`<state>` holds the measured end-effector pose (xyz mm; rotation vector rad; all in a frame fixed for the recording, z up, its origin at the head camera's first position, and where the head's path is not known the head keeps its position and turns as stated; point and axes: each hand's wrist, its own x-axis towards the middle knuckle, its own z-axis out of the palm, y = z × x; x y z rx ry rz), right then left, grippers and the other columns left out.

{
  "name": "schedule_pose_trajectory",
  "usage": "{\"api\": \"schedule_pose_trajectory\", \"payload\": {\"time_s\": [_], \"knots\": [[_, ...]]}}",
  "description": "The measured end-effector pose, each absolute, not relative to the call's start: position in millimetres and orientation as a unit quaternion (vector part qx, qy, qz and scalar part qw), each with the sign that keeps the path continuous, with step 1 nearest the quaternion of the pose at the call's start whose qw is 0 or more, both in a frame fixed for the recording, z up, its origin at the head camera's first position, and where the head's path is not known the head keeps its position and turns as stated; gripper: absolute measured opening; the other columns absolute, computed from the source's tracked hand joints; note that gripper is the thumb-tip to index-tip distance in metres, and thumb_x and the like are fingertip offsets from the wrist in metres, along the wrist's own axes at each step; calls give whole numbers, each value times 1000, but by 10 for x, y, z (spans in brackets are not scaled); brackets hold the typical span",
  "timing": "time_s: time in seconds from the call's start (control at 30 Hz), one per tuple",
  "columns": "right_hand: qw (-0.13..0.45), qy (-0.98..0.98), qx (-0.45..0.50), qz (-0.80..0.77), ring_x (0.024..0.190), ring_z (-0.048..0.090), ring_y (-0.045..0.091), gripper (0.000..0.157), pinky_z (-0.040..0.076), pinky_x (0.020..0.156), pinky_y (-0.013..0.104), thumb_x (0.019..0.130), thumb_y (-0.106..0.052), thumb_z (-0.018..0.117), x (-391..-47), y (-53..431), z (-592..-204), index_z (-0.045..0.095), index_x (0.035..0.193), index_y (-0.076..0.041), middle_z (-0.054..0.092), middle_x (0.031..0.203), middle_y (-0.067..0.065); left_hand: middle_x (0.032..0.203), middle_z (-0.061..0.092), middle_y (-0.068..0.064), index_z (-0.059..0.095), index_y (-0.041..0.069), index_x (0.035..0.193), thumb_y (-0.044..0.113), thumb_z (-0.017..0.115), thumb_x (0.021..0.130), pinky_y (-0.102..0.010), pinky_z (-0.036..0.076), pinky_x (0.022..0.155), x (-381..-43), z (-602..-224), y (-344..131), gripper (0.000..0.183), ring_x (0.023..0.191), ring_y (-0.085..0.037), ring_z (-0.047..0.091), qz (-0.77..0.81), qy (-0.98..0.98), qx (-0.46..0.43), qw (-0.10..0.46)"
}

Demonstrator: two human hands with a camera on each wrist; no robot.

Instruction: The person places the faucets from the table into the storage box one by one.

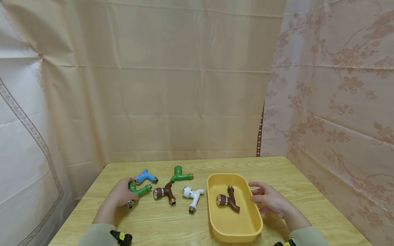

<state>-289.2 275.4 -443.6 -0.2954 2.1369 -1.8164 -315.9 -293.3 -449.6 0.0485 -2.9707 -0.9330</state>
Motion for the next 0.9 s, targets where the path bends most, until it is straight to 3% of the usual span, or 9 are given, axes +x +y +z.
{"api": "schedule_pose_trajectory", "payload": {"time_s": [0.63,0.9], "knots": [[160,747,-110,-635,100,68,35,68,60,67,51,96,-4,65,-2899,2761,-4441,27,152,5,52,132,31,134,50,-33,42,-11,144,15,81,77,-60,47,93,-3104,-4312,-2876,82,112,-42,54,-301,-953,11,37],[159,750,-106,-633,100,68,35,68,60,66,50,96,-4,65,-2901,2763,-4447,28,153,5,51,134,32,133,51,-31,42,-9,145,17,81,78,-52,51,85,-3059,-4201,-2814,82,105,-37,56,-296,-953,-9,61]]}}
